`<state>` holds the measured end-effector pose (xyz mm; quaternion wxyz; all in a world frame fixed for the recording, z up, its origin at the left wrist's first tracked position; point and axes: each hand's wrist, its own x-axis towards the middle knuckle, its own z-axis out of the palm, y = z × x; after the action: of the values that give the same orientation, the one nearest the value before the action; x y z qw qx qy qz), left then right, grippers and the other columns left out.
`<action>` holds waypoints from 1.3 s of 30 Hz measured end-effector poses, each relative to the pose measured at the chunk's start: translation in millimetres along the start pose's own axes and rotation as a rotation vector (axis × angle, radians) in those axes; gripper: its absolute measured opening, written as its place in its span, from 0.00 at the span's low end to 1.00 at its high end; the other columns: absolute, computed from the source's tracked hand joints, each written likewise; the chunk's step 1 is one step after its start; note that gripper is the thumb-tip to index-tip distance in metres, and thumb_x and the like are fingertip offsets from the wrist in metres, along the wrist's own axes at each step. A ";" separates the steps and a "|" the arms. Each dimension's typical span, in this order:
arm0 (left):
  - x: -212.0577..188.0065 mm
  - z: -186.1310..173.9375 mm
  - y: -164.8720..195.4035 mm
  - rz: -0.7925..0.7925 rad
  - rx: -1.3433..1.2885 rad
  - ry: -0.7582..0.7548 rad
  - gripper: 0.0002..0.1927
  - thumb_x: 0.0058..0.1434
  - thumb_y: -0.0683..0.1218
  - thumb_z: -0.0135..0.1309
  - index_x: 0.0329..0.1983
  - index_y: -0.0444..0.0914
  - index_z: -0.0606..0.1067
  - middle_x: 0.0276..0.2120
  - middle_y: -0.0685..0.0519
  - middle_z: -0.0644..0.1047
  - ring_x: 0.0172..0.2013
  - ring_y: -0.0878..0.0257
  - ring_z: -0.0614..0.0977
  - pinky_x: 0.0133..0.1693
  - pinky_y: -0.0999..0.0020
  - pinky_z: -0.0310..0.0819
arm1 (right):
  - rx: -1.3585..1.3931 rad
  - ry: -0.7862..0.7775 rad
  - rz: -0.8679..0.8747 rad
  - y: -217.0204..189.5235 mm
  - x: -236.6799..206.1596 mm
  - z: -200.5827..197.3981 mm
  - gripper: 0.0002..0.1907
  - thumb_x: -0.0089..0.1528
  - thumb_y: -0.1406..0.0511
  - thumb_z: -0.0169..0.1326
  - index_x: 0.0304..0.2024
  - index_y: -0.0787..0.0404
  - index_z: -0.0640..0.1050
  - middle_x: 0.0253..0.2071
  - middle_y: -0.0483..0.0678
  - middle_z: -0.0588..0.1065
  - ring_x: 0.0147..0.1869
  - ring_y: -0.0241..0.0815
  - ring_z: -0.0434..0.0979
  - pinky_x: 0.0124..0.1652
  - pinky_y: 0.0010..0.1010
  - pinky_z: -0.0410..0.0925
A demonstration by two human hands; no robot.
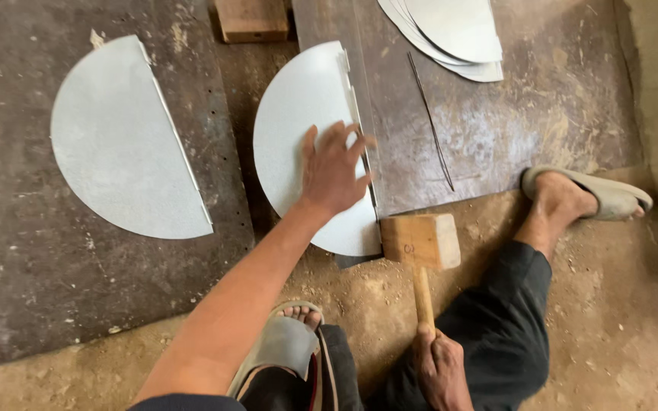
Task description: The person sits on the floor and hammers semicircular metal sheets with a wooden mallet, pressing and folding each piece over a straight metal edge to bend its rim, then sets finished pieces on a stack and works through the next one.
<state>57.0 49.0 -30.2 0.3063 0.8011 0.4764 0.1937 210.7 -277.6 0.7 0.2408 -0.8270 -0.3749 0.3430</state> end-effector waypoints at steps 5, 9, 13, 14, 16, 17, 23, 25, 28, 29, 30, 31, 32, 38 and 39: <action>41.7 0.5 -1.9 -0.245 -0.037 0.256 0.29 0.57 0.56 0.65 0.57 0.40 0.73 0.70 0.43 0.59 0.74 0.41 0.49 0.71 0.36 0.31 | 0.224 -0.060 0.284 2.9 -7.9 -1.0 0.25 0.70 0.56 0.43 0.22 0.65 0.70 0.14 0.42 0.64 0.15 0.34 0.59 0.18 0.30 0.54; 50.9 -2.4 -3.6 -0.249 -0.002 0.250 0.24 0.52 0.54 0.66 0.50 0.40 0.76 0.72 0.46 0.58 0.74 0.42 0.46 0.71 0.38 0.26 | 0.283 -0.005 0.299 -28.8 -4.2 1.2 0.27 0.71 0.55 0.42 0.22 0.64 0.73 0.13 0.43 0.64 0.15 0.33 0.60 0.17 0.28 0.55; 46.0 -4.0 -0.7 -0.243 0.000 0.291 0.25 0.51 0.50 0.65 0.53 0.39 0.77 0.72 0.46 0.58 0.75 0.42 0.45 0.70 0.36 0.23 | 0.285 0.062 0.167 -89.3 45.8 2.0 0.20 0.68 0.57 0.45 0.27 0.64 0.75 0.15 0.41 0.66 0.17 0.33 0.63 0.18 0.27 0.58; 45.1 -3.9 0.9 -0.266 -0.017 0.269 0.26 0.51 0.49 0.64 0.54 0.39 0.76 0.73 0.46 0.58 0.75 0.42 0.44 0.70 0.36 0.21 | 0.254 0.056 0.127 -106.0 64.2 1.0 0.18 0.67 0.58 0.47 0.29 0.63 0.76 0.15 0.40 0.66 0.18 0.32 0.64 0.19 0.27 0.60; 43.7 -3.4 3.4 -0.295 -0.040 0.268 0.26 0.52 0.49 0.63 0.55 0.40 0.76 0.73 0.47 0.58 0.75 0.43 0.43 0.69 0.35 0.19 | 0.372 0.008 -0.072 -137.0 101.7 7.1 0.17 0.68 0.58 0.46 0.33 0.62 0.77 0.18 0.39 0.66 0.19 0.31 0.65 0.20 0.27 0.63; 43.4 -2.8 4.4 -0.297 -0.047 0.282 0.25 0.53 0.49 0.63 0.54 0.40 0.75 0.74 0.47 0.57 0.75 0.43 0.42 0.69 0.34 0.18 | 0.315 0.002 -0.074 -150.2 120.3 12.5 0.19 0.68 0.58 0.46 0.30 0.64 0.76 0.16 0.41 0.66 0.17 0.32 0.65 0.19 0.29 0.62; 51.9 -0.2 5.5 -0.405 -0.012 0.168 0.25 0.53 0.46 0.62 0.55 0.41 0.74 0.75 0.49 0.54 0.75 0.46 0.38 0.68 0.36 0.13 | -0.035 0.028 -0.248 -178.2 184.1 33.5 0.27 0.72 0.58 0.41 0.21 0.66 0.74 0.17 0.46 0.69 0.16 0.35 0.66 0.15 0.33 0.60; 52.8 -0.8 5.7 -0.431 -0.022 0.113 0.22 0.55 0.46 0.61 0.54 0.41 0.74 0.75 0.49 0.52 0.75 0.47 0.37 0.67 0.36 0.12 | -0.070 0.052 -0.427 -177.9 198.7 37.7 0.29 0.72 0.60 0.40 0.19 0.67 0.72 0.20 0.47 0.72 0.15 0.36 0.66 0.13 0.34 0.60; 51.9 -4.0 6.8 -0.399 -0.054 0.126 0.21 0.56 0.46 0.60 0.54 0.40 0.74 0.75 0.47 0.52 0.76 0.45 0.37 0.67 0.35 0.12 | -0.199 0.110 -0.640 -179.9 221.4 43.7 0.30 0.73 0.62 0.42 0.17 0.69 0.70 0.22 0.52 0.73 0.16 0.41 0.65 0.16 0.36 0.58; 51.0 -5.6 7.1 -0.389 -0.054 0.146 0.22 0.56 0.45 0.60 0.54 0.39 0.74 0.75 0.47 0.52 0.76 0.45 0.37 0.68 0.34 0.12 | -0.270 0.129 -0.723 -181.5 227.3 45.3 0.28 0.72 0.62 0.43 0.19 0.70 0.71 0.21 0.55 0.72 0.18 0.43 0.66 0.19 0.37 0.59; 50.0 -7.3 7.6 -0.384 -0.056 0.169 0.22 0.55 0.45 0.60 0.54 0.39 0.75 0.75 0.47 0.52 0.76 0.45 0.37 0.68 0.34 0.12 | -0.345 0.141 -0.808 -183.5 231.9 46.8 0.26 0.72 0.62 0.44 0.20 0.70 0.72 0.20 0.58 0.71 0.19 0.46 0.67 0.21 0.38 0.60; 50.5 -8.9 8.0 -0.391 -0.061 0.153 0.22 0.55 0.46 0.60 0.54 0.39 0.75 0.75 0.48 0.52 0.76 0.45 0.37 0.68 0.34 0.12 | -0.331 0.092 -0.643 -185.0 234.2 48.3 0.27 0.71 0.62 0.44 0.20 0.70 0.73 0.19 0.58 0.72 0.18 0.48 0.68 0.20 0.40 0.59; 50.2 -10.2 8.6 -0.402 -0.065 0.134 0.22 0.55 0.47 0.60 0.54 0.39 0.74 0.75 0.48 0.52 0.76 0.45 0.37 0.68 0.34 0.12 | -0.317 0.041 -0.476 -187.1 235.0 49.1 0.27 0.71 0.62 0.43 0.19 0.69 0.73 0.18 0.59 0.72 0.17 0.51 0.69 0.18 0.43 0.59; 51.1 -9.4 7.4 -0.389 -0.056 0.153 0.24 0.55 0.47 0.61 0.55 0.38 0.74 0.75 0.47 0.52 0.76 0.44 0.37 0.67 0.32 0.13 | -0.353 0.106 -0.539 -196.5 224.6 51.3 0.29 0.72 0.62 0.45 0.18 0.74 0.71 0.19 0.64 0.71 0.15 0.55 0.68 0.20 0.46 0.60; 51.9 -8.2 7.3 -0.367 -0.056 0.174 0.25 0.55 0.47 0.61 0.56 0.38 0.74 0.75 0.46 0.52 0.76 0.43 0.38 0.67 0.32 0.13 | -0.402 0.084 -0.435 -197.9 223.7 50.7 0.29 0.73 0.61 0.44 0.20 0.73 0.73 0.17 0.64 0.70 0.15 0.55 0.68 0.20 0.45 0.61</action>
<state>81.2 94.7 -18.3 0.3164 0.6722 0.6334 0.2166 191.0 24.5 11.0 0.1553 -0.7717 -0.5935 0.1676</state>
